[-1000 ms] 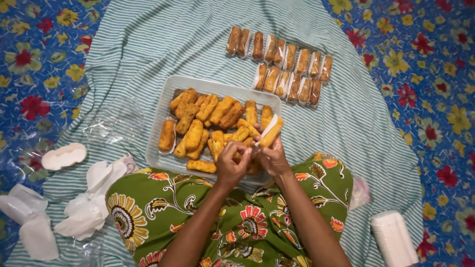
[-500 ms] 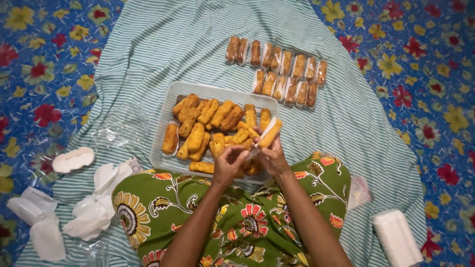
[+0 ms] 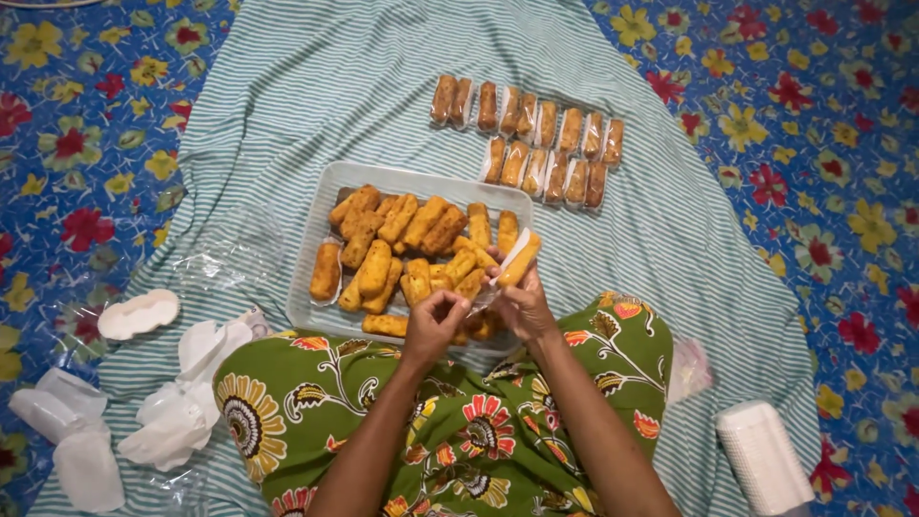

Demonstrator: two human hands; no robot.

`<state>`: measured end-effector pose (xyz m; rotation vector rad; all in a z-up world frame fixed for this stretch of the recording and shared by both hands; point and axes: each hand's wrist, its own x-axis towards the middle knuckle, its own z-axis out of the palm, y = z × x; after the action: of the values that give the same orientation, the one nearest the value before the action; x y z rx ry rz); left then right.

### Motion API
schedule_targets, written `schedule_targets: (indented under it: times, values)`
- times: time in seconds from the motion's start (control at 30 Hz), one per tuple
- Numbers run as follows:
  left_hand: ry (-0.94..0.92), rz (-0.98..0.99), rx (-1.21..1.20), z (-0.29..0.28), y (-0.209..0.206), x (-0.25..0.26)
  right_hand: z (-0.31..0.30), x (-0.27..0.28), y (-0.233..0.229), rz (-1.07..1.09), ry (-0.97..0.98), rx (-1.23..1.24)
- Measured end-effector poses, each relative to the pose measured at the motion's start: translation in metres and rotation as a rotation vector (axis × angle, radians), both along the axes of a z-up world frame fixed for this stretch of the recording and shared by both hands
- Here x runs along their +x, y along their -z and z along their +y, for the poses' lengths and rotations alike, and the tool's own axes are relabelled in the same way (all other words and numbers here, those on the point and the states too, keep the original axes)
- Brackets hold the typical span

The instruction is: Wrapping individual fried snacks in small pieces of paper

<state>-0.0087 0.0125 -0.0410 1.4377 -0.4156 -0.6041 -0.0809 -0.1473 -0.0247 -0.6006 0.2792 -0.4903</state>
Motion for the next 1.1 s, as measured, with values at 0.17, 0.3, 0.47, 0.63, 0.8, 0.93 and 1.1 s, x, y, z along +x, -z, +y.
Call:
schedule_targets:
  times: [0.17,0.3,0.47,0.63,0.8,0.93,1.1]
  values:
    - [-0.086,0.019,0.001,0.005,0.006,0.015,-0.012,0.003,0.012,-0.042,0.021,-0.018]
    - [-0.076,0.076,-0.040,-0.001,-0.022,0.007,-0.006,0.006,0.016,0.000,0.010,-0.049]
    - [0.027,0.076,0.030,-0.003,-0.054,-0.002,0.002,0.007,0.000,0.038,-0.024,-0.066]
    - [0.034,0.019,0.067,-0.009,-0.038,0.004,0.000,0.011,0.008,0.050,-0.007,-0.048]
    - [0.014,0.015,0.030,-0.018,-0.010,0.010,-0.004,0.015,0.005,0.052,0.014,-0.029]
    - [0.009,0.023,0.008,-0.018,-0.007,0.012,-0.009,0.016,0.009,0.033,0.040,-0.014]
    - [0.013,0.018,0.023,-0.013,0.008,0.015,-0.015,0.016,0.006,0.030,0.069,-0.008]
